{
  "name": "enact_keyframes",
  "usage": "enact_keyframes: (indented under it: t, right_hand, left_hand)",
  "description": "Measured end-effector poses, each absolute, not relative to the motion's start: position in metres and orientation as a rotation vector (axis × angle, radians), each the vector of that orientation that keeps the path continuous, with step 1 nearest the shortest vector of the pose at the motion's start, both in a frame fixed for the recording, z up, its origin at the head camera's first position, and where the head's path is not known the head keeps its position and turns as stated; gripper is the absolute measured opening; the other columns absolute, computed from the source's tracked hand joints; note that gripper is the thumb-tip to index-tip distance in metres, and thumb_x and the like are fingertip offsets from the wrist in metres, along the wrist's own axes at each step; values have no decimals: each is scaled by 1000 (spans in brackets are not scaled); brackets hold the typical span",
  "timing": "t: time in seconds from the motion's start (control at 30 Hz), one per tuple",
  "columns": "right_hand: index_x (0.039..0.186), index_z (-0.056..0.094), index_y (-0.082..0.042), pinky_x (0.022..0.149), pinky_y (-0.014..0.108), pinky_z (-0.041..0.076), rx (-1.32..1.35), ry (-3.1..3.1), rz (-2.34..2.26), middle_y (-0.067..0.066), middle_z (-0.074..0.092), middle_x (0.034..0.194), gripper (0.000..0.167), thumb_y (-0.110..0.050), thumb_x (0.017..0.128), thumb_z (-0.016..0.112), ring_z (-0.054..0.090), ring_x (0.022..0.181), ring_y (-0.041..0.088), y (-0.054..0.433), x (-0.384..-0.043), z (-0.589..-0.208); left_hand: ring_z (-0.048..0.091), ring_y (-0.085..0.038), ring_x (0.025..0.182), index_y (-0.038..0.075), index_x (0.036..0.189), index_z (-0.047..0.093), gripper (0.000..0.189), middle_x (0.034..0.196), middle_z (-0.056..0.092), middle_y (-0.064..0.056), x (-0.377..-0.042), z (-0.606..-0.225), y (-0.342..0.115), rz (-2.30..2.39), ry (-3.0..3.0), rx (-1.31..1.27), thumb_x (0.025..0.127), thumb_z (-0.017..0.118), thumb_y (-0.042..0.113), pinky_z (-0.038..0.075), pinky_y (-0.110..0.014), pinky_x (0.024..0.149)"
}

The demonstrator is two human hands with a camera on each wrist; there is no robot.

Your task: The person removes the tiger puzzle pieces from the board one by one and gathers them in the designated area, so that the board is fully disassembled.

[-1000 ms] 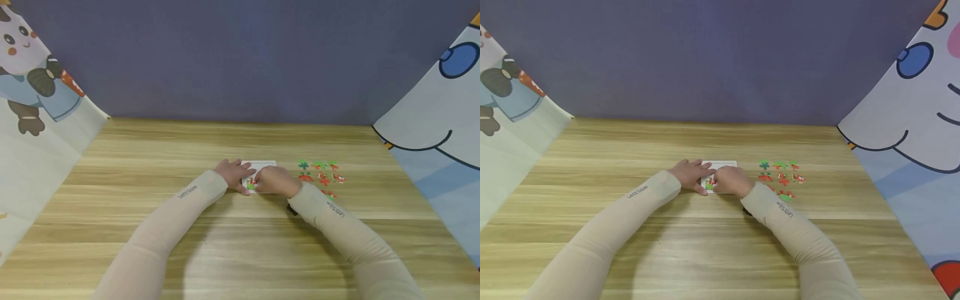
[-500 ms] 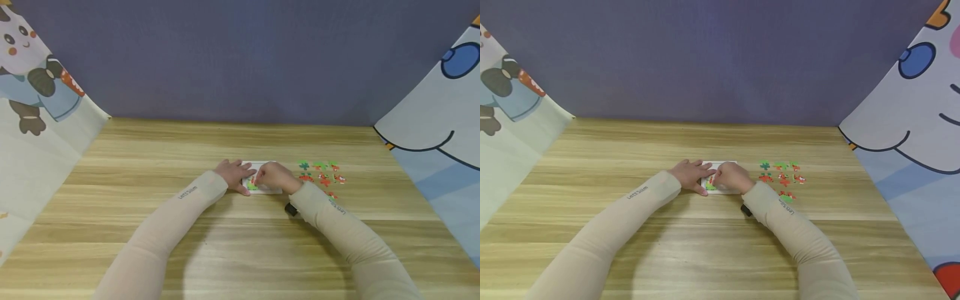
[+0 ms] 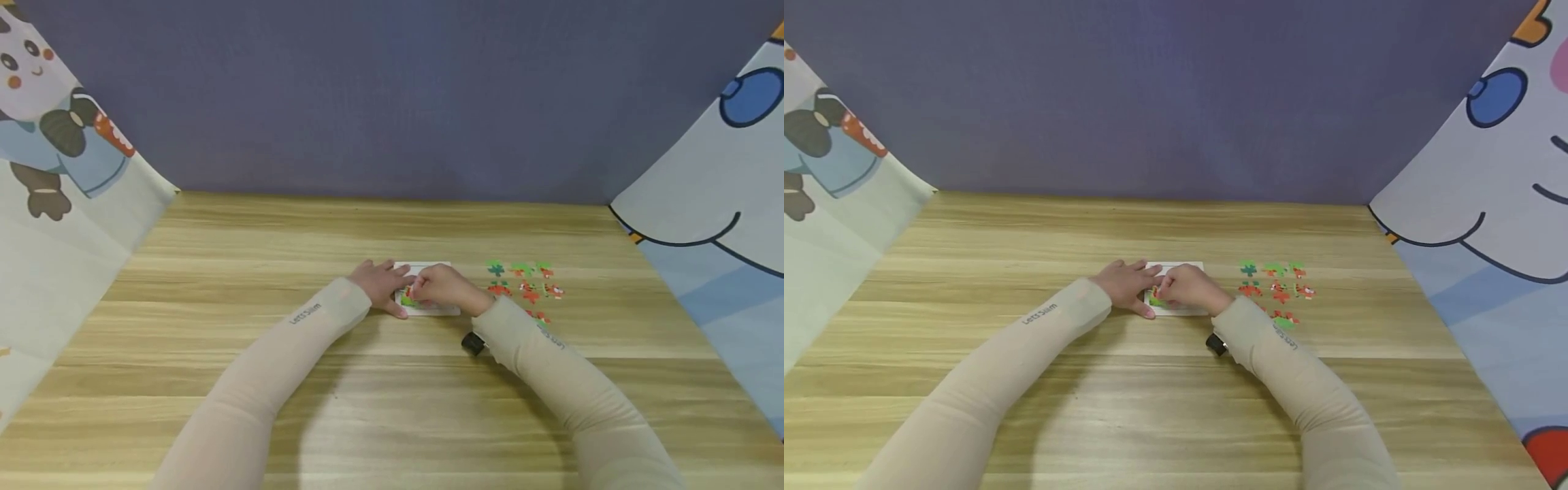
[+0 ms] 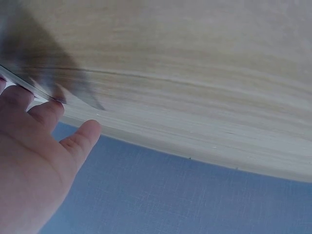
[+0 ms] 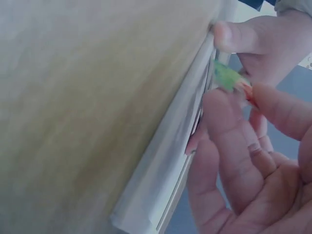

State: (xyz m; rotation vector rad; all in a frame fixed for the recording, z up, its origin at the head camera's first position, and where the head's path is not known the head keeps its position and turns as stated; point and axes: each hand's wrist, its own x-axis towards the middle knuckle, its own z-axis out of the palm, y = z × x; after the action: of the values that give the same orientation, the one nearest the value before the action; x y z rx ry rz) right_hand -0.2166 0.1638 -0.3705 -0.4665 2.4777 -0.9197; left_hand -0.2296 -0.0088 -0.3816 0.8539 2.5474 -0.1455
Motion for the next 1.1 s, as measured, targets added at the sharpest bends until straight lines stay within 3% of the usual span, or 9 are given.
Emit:
enact_keyframes:
  t: [0.27,0.53,0.93,1.03,1.1]
  right_hand:
    - [87,66,-2,68,29,54,-387,2440,-1053,5,69,82,8,-10,86,66,66,66,11,171,-215,-370]
    - [118,61,2,66,31,55,-340,2384,-1166,9,70,82,29,-4,89,60,66,69,15,191,-214,-371]
    - [124,57,6,74,38,55,-335,2383,-1193,14,63,96,31,-1,94,53,63,83,23,245,-206,-367]
    - [123,58,6,70,35,54,-343,2434,-1153,14,63,100,31,-3,94,53,62,81,21,260,-201,-366]
    - [123,58,4,60,33,51,-315,2467,-1118,14,64,101,30,-6,95,54,60,71,21,270,-199,-366]
  left_hand:
    - [13,-27,145,31,154,21,88,159,12,3,-228,-378,-8,-146,2538,865,82,58,66,20,-54,112]
    - [12,-26,145,31,154,18,88,160,10,4,-227,-376,-6,-192,2528,838,83,55,67,17,-52,113]
    - [10,-24,146,31,155,15,87,160,7,5,-223,-371,-7,-181,2513,834,84,54,65,8,-50,115]
    - [10,-25,146,31,155,16,87,160,7,4,-223,-371,-8,-165,2511,844,84,54,64,8,-50,115]
    - [10,-25,146,30,155,16,87,160,7,4,-224,-372,-8,-159,2509,849,84,54,64,8,-50,115]
